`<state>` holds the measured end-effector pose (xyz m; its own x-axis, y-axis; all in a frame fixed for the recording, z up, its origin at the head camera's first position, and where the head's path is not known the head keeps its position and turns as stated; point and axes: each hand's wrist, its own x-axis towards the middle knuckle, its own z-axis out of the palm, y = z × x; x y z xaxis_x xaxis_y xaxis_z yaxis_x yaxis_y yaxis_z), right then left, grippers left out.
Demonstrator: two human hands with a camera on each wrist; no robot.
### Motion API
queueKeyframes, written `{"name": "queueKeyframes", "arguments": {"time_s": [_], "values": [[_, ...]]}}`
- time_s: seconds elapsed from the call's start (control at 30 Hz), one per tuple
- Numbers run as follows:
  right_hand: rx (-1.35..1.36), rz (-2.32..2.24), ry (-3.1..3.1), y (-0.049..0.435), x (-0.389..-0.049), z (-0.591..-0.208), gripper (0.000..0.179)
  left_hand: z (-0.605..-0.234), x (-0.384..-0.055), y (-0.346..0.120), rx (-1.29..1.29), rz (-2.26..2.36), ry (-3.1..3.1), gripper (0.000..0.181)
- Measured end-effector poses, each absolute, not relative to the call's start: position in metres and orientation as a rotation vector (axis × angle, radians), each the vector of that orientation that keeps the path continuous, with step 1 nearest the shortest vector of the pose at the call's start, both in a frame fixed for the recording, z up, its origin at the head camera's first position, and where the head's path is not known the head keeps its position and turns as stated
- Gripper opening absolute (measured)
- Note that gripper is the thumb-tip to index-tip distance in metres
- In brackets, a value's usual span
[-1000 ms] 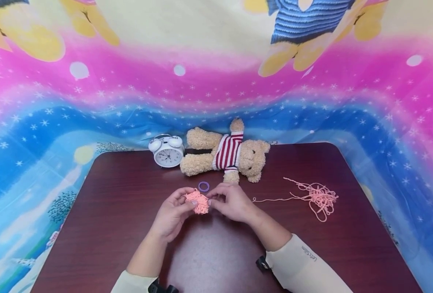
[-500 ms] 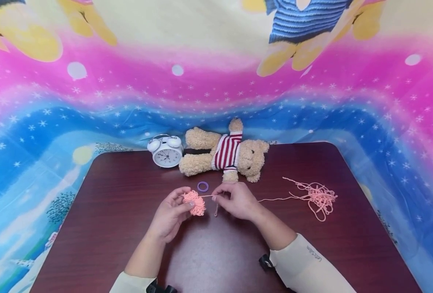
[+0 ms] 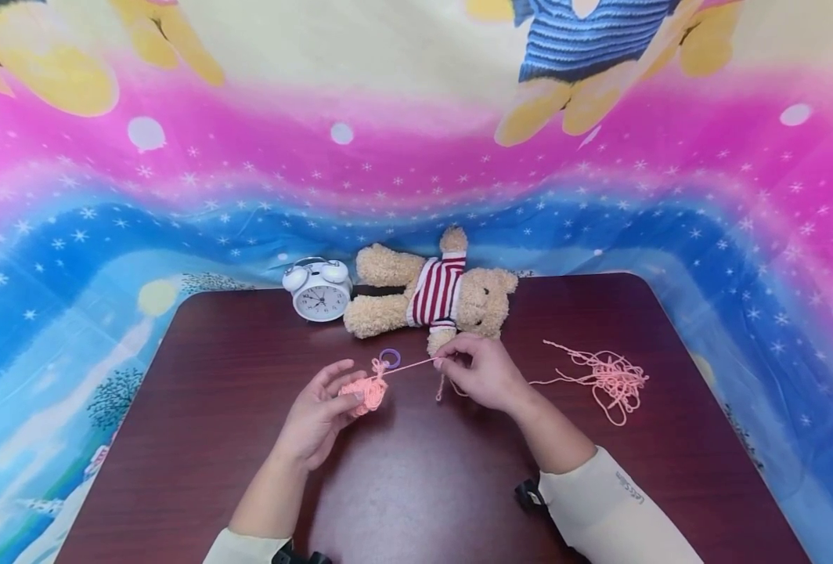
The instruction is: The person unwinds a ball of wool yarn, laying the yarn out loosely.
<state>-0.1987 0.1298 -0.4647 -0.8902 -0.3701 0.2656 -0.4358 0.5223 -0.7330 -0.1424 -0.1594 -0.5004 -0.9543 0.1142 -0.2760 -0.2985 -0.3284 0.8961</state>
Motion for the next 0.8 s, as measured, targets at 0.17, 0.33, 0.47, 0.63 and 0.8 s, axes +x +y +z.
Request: {"name": "queueKeyframes", "arguments": {"time_s": [0.17, 0.33, 0.47, 0.63, 0.8], "values": [[0.686, 1.297, -2.658, 0.141, -0.201, -0.464, 0.005, -0.501, -0.141, -0.164, -0.244, 2.368, 1.650, 0.060], [0.632, 1.318, -2.687, 0.153, -0.202, -0.465, 0.004, -0.502, -0.141, -0.169, -0.263, 2.392, 1.648, 0.048], [0.586, 1.314, -2.720, 0.160, -0.200, -0.465, 0.005, -0.503, -0.142, -0.173, -0.303, 2.425, 1.651, 0.045], [0.531, 1.294, -2.744, 0.173, -0.199, -0.466, 0.004, -0.501, -0.143, -0.180, -0.332, 2.463, 1.644, 0.042], [0.494, 1.267, -2.755, 0.188, -0.200, -0.466, 0.006, -0.500, -0.142, -0.188, -0.348, 2.471, 1.645, 0.039]]}}
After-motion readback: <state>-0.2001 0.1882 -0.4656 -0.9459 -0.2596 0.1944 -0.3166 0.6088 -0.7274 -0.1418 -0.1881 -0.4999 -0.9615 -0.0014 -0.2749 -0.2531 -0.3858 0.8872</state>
